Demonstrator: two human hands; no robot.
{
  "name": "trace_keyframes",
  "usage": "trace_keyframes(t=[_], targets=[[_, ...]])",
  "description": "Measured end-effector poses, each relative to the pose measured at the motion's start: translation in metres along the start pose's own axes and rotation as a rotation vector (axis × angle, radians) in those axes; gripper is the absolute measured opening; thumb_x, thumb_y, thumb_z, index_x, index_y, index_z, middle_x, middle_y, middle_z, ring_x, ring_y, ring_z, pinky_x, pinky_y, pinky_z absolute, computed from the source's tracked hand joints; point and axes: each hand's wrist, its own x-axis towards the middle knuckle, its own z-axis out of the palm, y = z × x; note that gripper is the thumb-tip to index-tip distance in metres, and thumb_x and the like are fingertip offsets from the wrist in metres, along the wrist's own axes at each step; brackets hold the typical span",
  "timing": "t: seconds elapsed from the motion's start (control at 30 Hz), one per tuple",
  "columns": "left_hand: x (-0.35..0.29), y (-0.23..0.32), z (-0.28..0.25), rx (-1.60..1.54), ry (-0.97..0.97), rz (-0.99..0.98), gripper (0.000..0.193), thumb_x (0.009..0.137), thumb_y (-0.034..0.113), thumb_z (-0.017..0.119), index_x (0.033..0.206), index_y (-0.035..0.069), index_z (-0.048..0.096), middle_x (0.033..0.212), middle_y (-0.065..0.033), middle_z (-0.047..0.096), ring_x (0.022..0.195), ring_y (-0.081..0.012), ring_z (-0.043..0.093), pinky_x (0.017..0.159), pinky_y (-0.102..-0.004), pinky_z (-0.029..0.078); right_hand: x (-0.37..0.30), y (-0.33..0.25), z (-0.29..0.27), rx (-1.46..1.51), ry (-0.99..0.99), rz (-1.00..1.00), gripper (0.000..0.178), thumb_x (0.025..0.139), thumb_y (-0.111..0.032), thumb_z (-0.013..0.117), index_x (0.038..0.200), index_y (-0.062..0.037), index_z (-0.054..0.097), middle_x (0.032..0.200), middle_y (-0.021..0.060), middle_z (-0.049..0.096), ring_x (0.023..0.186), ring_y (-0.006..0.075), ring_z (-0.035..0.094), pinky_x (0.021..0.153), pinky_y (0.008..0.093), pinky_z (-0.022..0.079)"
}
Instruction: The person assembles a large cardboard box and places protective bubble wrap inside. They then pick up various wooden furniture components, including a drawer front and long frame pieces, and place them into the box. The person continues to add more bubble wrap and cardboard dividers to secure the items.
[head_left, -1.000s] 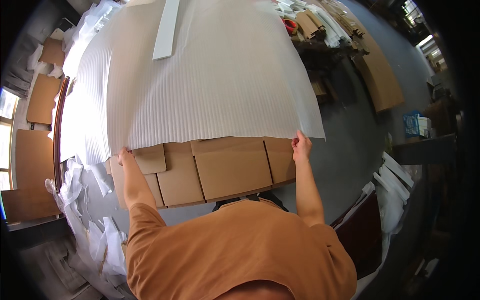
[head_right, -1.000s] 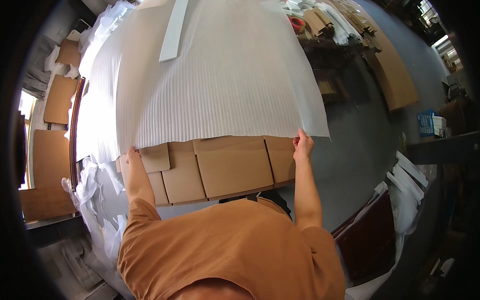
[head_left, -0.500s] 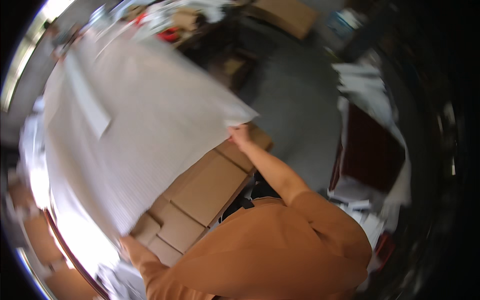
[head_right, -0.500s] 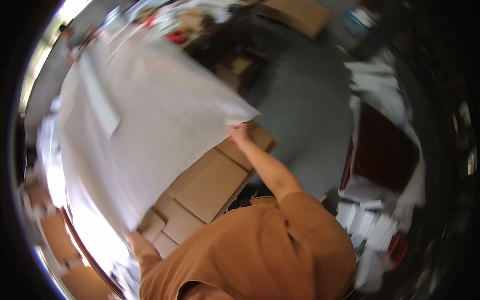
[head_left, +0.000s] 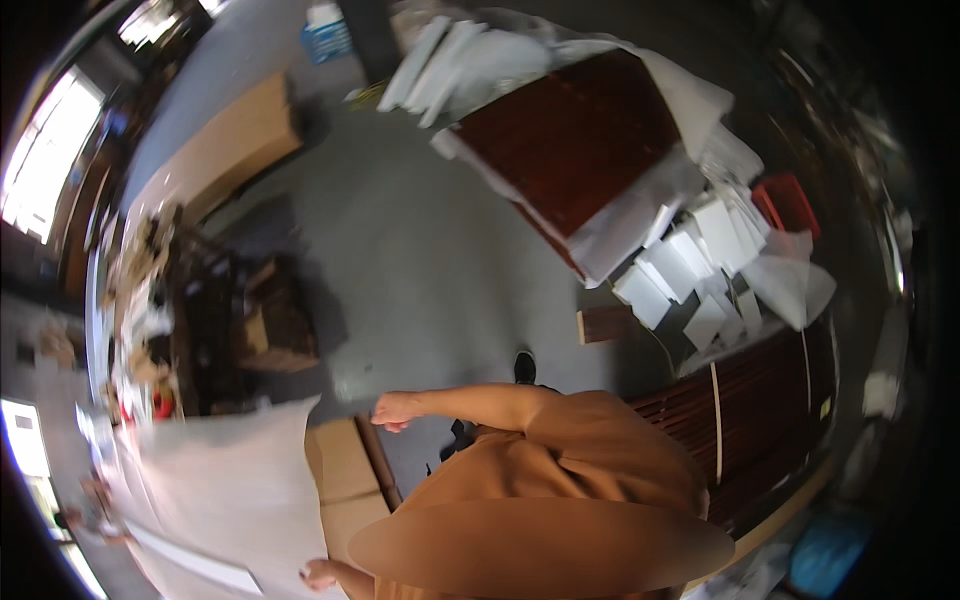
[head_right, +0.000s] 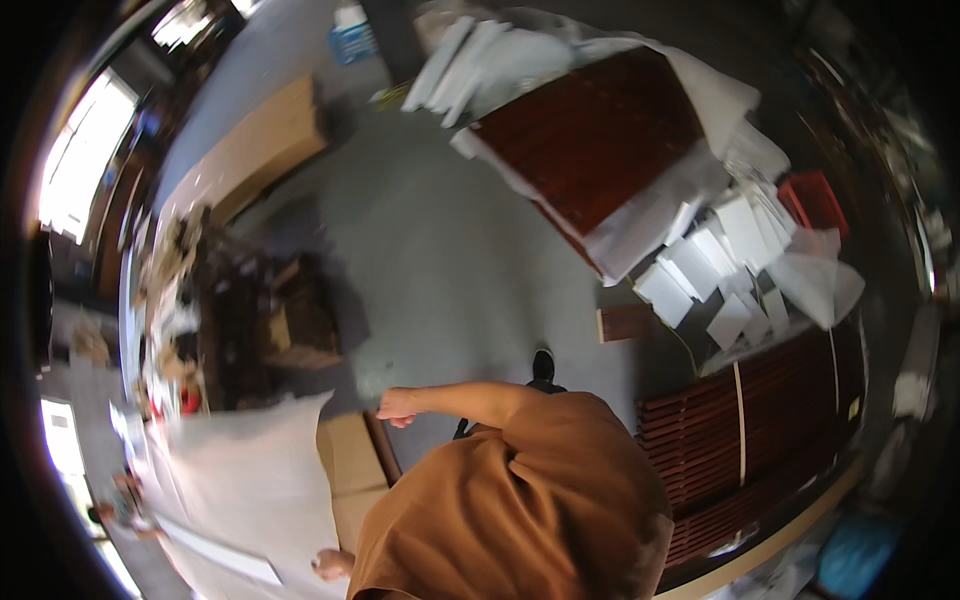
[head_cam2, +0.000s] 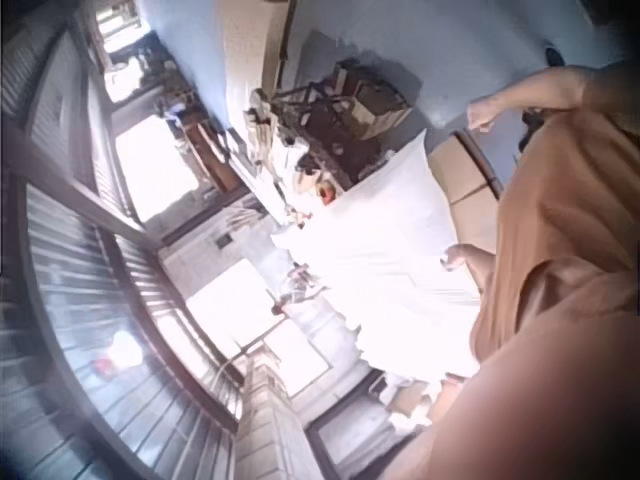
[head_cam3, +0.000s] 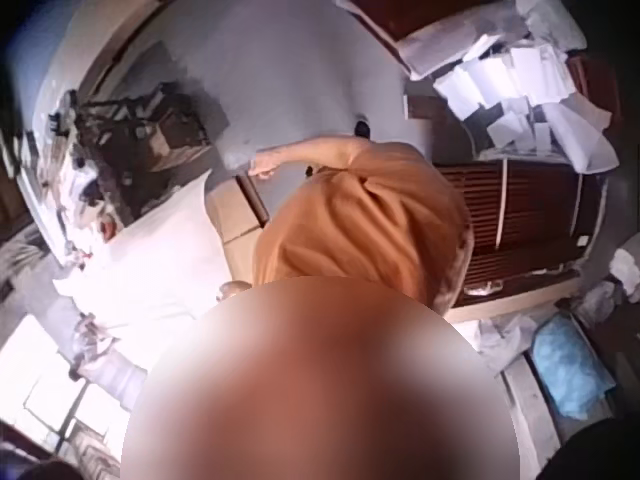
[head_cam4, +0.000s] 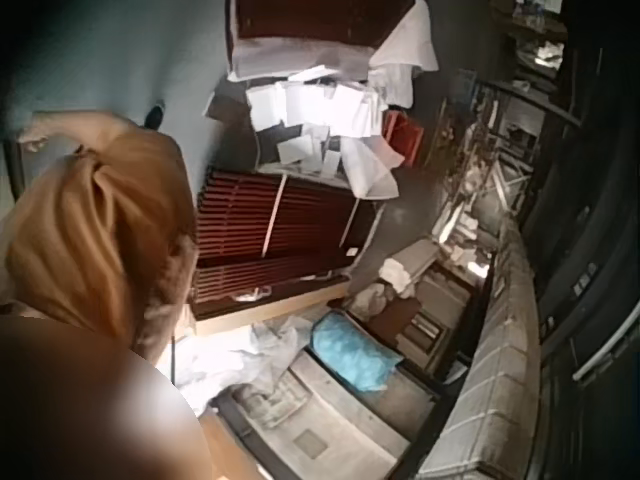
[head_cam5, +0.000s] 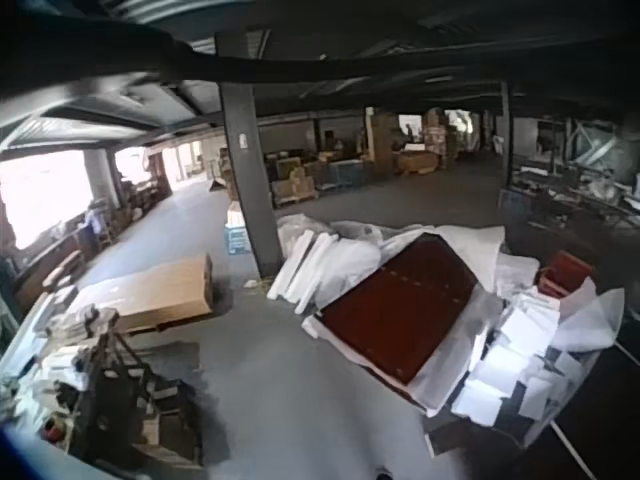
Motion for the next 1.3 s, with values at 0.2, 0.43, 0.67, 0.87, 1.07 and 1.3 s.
trace_keyframes(t=[0.2,0.43,0.67,0.87,1.07,1.3], targets=[[-0.207,0.229,0.055,-0.776,-1.616,0.274,0.024,0.084,0.009,0.055,0.107,0.003,0.056,0.09,-0.0039,0.061,0.072,-0.0135,0.056,0.064,-0.0242,0.045,-0.127,0.1,-0.184,0.503,0.64,0.22,0.032,0.086,-0.031,0.052,0.074,-0.0022,0.058,0.066,0.0075,0.062,0.05,0.0129,0.054,0.044,0.026,0.043],[-0.374,0.367,0.036,-0.15,-2.081,0.862,0.032,0.084,0.017,0.059,0.11,0.0,0.054,0.088,-0.0044,0.062,0.075,-0.0128,0.058,0.063,-0.0247,0.047,-0.231,0.194,-0.321,1.033,1.247,0.084,0.024,0.082,-0.027,0.054,0.078,-0.0031,0.058,0.068,0.0078,0.062,0.051,0.0124,0.056,0.044,0.0242,0.044],[-0.473,0.483,0.094,0.143,-1.915,0.927,0.014,0.084,0.015,0.055,0.079,0.004,0.061,0.066,-0.0012,0.057,0.065,-0.0118,0.059,0.053,-0.0247,0.047,-0.263,0.318,-0.357,1.237,1.529,0.395,0.026,0.083,-0.027,0.054,0.075,-0.0013,0.056,0.06,0.0115,0.059,0.046,0.0192,0.056,0.038,0.0304,0.043],[-0.592,0.577,0.04,-0.067,-2.015,0.813,0.028,0.087,0.021,0.054,0.106,0.0,0.056,0.087,-0.0083,0.061,0.075,-0.0168,0.062,0.063,-0.0275,0.05,-0.266,0.355,-0.411,1.319,1.444,0.38,0.035,0.083,-0.037,0.055,0.071,-0.0042,0.058,0.057,0.007,0.057,0.039,0.0146,0.05,0.035,0.0252,0.04],[-0.662,0.604,0.002,0.063,-2.068,0.872,0.037,0.088,0.021,0.052,0.116,-0.002,0.051,0.1,-0.0108,0.06,0.088,-0.0183,0.062,0.075,-0.0297,0.049,-0.241,0.404,-0.49,1.265,1.571,0.57,0.033,0.084,-0.037,0.058,0.072,-0.0065,0.054,0.064,0.0023,0.052,0.053,0.0106,0.05,0.043,0.024,0.04],[-0.703,0.563,-0.002,0.465,-1.945,0.715,0.034,0.086,0.02,0.053,0.114,0.0,0.054,0.094,-0.008,0.061,0.087,-0.0171,0.062,0.073,-0.0285,0.049,-0.245,0.47,-0.606,0.987,1.61,0.845,0.083,0.075,-0.065,0.05,0.12,0.0052,0.046,0.116,0.0278,0.051,0.112,0.039,0.048,0.093,0.042,0.04]])
